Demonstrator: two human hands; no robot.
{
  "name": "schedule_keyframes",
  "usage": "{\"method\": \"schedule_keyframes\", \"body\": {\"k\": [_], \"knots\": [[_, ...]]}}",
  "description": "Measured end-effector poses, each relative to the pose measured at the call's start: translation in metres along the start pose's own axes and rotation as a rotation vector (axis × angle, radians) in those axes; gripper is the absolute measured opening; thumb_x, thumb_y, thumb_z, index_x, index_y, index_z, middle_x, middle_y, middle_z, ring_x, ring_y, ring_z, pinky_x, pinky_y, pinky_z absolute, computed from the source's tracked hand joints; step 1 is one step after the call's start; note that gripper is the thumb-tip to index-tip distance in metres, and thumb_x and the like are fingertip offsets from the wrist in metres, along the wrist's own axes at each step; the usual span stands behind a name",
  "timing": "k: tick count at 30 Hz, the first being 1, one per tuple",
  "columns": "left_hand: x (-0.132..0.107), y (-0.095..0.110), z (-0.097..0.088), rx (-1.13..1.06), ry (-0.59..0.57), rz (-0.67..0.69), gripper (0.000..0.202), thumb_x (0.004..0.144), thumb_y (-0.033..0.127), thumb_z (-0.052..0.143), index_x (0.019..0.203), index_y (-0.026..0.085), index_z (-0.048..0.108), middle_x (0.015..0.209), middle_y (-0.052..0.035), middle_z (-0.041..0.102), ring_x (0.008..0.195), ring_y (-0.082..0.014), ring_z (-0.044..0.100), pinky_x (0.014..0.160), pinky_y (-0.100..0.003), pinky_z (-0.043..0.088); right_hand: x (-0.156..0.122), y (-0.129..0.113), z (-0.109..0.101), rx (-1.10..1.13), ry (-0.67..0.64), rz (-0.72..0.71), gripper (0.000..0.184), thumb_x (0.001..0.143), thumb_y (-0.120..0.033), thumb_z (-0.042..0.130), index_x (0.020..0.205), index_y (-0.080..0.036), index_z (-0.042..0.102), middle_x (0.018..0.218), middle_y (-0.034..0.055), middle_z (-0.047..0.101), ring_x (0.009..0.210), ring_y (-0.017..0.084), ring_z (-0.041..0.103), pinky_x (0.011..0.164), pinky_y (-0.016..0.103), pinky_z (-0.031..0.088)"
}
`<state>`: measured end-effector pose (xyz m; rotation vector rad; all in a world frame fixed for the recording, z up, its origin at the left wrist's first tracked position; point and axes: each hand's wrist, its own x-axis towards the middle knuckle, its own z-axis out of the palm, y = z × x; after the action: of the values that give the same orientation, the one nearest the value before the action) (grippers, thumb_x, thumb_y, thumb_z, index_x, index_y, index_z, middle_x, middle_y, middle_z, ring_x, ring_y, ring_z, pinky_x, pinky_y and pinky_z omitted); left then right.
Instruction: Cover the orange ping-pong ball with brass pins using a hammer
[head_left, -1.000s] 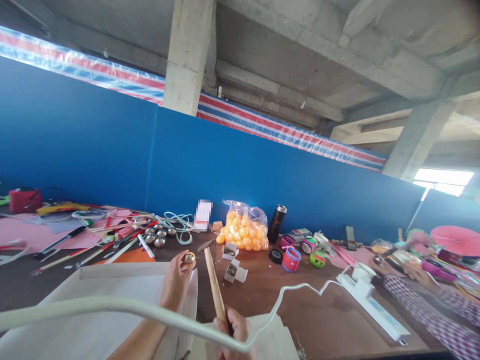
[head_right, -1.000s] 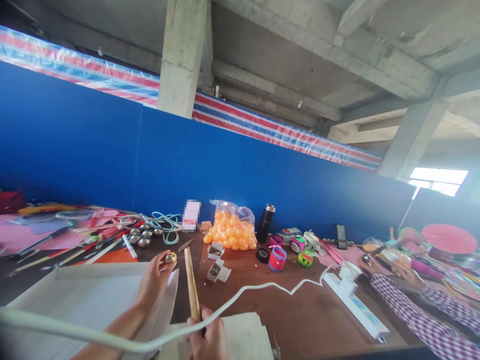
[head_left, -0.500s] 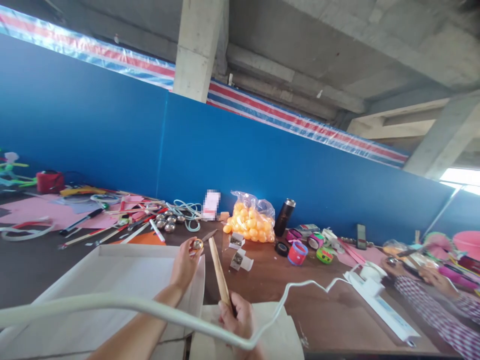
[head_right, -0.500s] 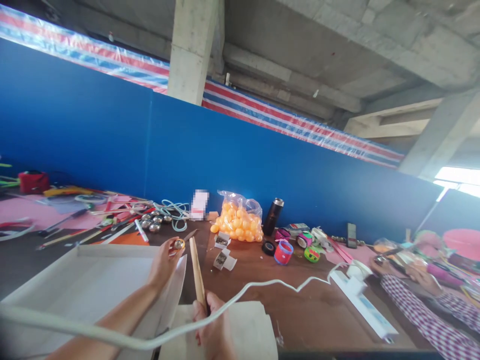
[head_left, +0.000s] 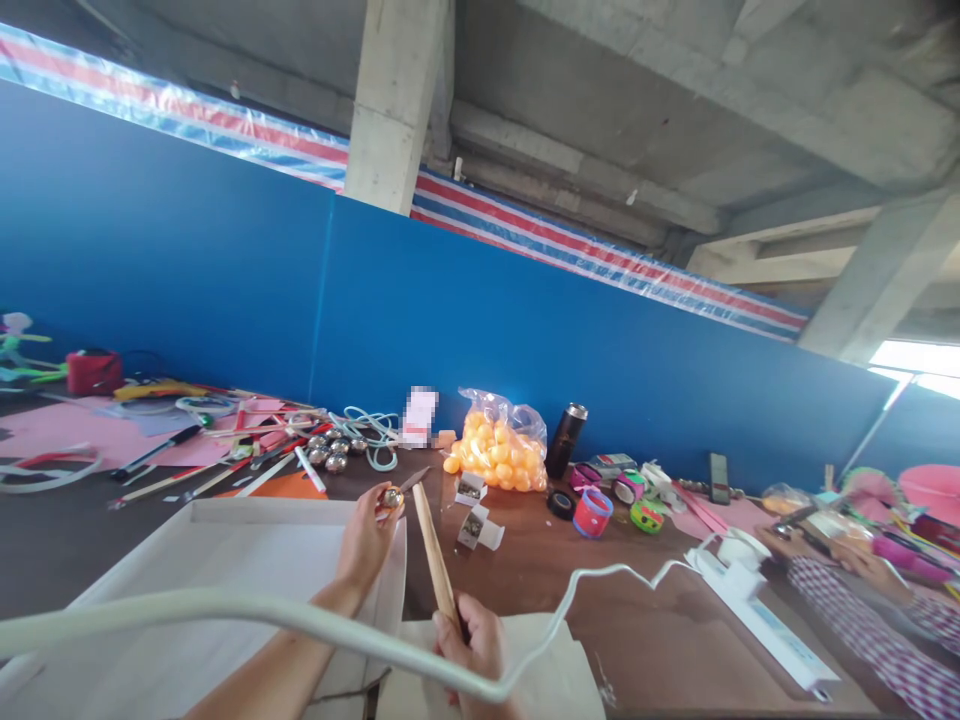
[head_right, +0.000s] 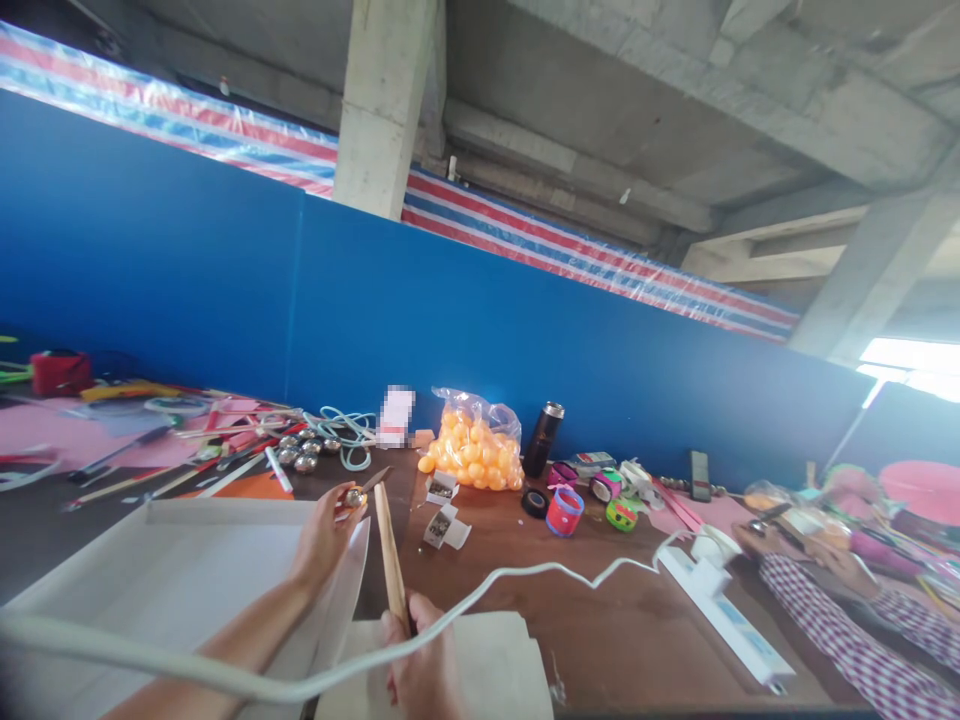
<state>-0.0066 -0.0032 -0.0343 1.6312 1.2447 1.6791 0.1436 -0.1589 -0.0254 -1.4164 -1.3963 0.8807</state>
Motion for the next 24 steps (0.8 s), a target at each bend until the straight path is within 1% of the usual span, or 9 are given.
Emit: {"method": "schedule_keyframes", "body": {"k": [2, 4, 6, 8, 11, 13, 17, 21, 24], "knots": [[0.000, -0.002, 0.001, 0.006, -0.005, 0.009, 0.031, 0.085, 0.030, 0.056, 0.113, 0.017, 0.053, 0.112, -0.0063, 0.058, 0.092, -0.0191, 0.060, 0.077, -0.040, 0.051, 0.001, 0.002, 0.000, -0.001, 0.009, -0.026, 0.034, 0.080, -0.050, 0.049, 0.079, -0.016, 0.052, 0.046, -0.0083, 0.041, 0.030, 0.005, 0.037, 0.025, 0.013, 0.028], [0.001, -0.003, 0.001, 0.013, -0.009, 0.020, 0.032, 0.085, 0.030, 0.056, 0.113, 0.017, 0.053, 0.113, -0.0064, 0.058, 0.094, -0.0195, 0.060, 0.078, -0.041, 0.051, 0.002, 0.004, 0.001, -0.003, 0.014, -0.023, 0.034, 0.080, -0.050, 0.048, 0.083, -0.016, 0.053, 0.047, -0.0089, 0.040, 0.031, 0.005, 0.037, 0.025, 0.013, 0.029], [0.000, -0.004, 0.002, 0.018, -0.009, 0.027, 0.032, 0.085, 0.030, 0.056, 0.114, 0.017, 0.053, 0.113, -0.0064, 0.058, 0.093, -0.0194, 0.060, 0.078, -0.040, 0.051, 0.003, 0.007, 0.001, -0.007, 0.018, 0.011, 0.032, 0.081, -0.048, 0.048, 0.079, -0.017, 0.051, 0.047, -0.0093, 0.039, 0.030, 0.004, 0.036, 0.025, 0.012, 0.028], [0.000, -0.004, 0.001, 0.022, -0.013, 0.033, 0.032, 0.085, 0.030, 0.056, 0.114, 0.017, 0.052, 0.112, -0.0063, 0.058, 0.093, -0.0192, 0.060, 0.077, -0.040, 0.051, 0.003, 0.009, 0.001, -0.017, 0.025, 0.002, 0.032, 0.081, -0.048, 0.048, 0.076, -0.017, 0.050, 0.048, -0.0085, 0.041, 0.030, 0.004, 0.036, 0.024, 0.012, 0.027], [-0.001, -0.004, 0.000, 0.025, -0.028, 0.050, 0.032, 0.085, 0.030, 0.056, 0.113, 0.017, 0.053, 0.112, -0.0063, 0.058, 0.094, -0.0194, 0.060, 0.078, -0.040, 0.051, 0.002, 0.011, 0.001, -0.009, 0.022, -0.059, 0.033, 0.084, -0.048, 0.045, 0.084, -0.016, 0.052, 0.050, -0.0085, 0.041, 0.030, 0.004, 0.038, 0.026, 0.012, 0.029], [-0.001, -0.003, 0.000, 0.029, -0.034, 0.057, 0.031, 0.085, 0.030, 0.056, 0.113, 0.017, 0.053, 0.112, -0.0062, 0.058, 0.093, -0.0192, 0.060, 0.078, -0.040, 0.051, 0.002, 0.011, 0.000, -0.001, -0.003, -0.052, 0.033, 0.084, -0.047, 0.044, 0.088, -0.016, 0.053, 0.049, -0.0094, 0.039, 0.031, 0.004, 0.038, 0.026, 0.012, 0.030], [-0.002, -0.003, 0.000, 0.034, -0.037, 0.064, 0.032, 0.085, 0.030, 0.056, 0.114, 0.017, 0.053, 0.112, -0.0062, 0.058, 0.092, -0.0189, 0.060, 0.077, -0.040, 0.051, 0.003, 0.010, 0.000, -0.016, -0.008, -0.041, 0.034, 0.083, -0.048, 0.046, 0.083, -0.015, 0.053, 0.050, -0.0076, 0.042, 0.030, 0.004, 0.038, 0.025, 0.012, 0.028], [-0.003, -0.002, 0.000, 0.029, -0.050, 0.080, 0.032, 0.085, 0.029, 0.056, 0.114, 0.017, 0.052, 0.114, -0.0065, 0.057, 0.094, -0.0194, 0.060, 0.078, -0.040, 0.051, 0.002, 0.008, 0.000, -0.006, -0.010, -0.068, 0.036, 0.084, -0.050, 0.043, 0.090, -0.015, 0.053, 0.051, -0.0085, 0.040, 0.031, 0.004, 0.039, 0.026, 0.012, 0.030], [-0.003, -0.002, 0.000, 0.030, -0.056, 0.078, 0.032, 0.085, 0.029, 0.056, 0.114, 0.017, 0.052, 0.112, -0.0063, 0.058, 0.091, -0.0184, 0.061, 0.075, -0.038, 0.052, 0.002, 0.006, 0.000, -0.021, -0.008, -0.051, 0.038, 0.082, -0.052, 0.046, 0.084, -0.015, 0.054, 0.050, -0.0080, 0.040, 0.031, 0.004, 0.038, 0.025, 0.012, 0.028]]}}
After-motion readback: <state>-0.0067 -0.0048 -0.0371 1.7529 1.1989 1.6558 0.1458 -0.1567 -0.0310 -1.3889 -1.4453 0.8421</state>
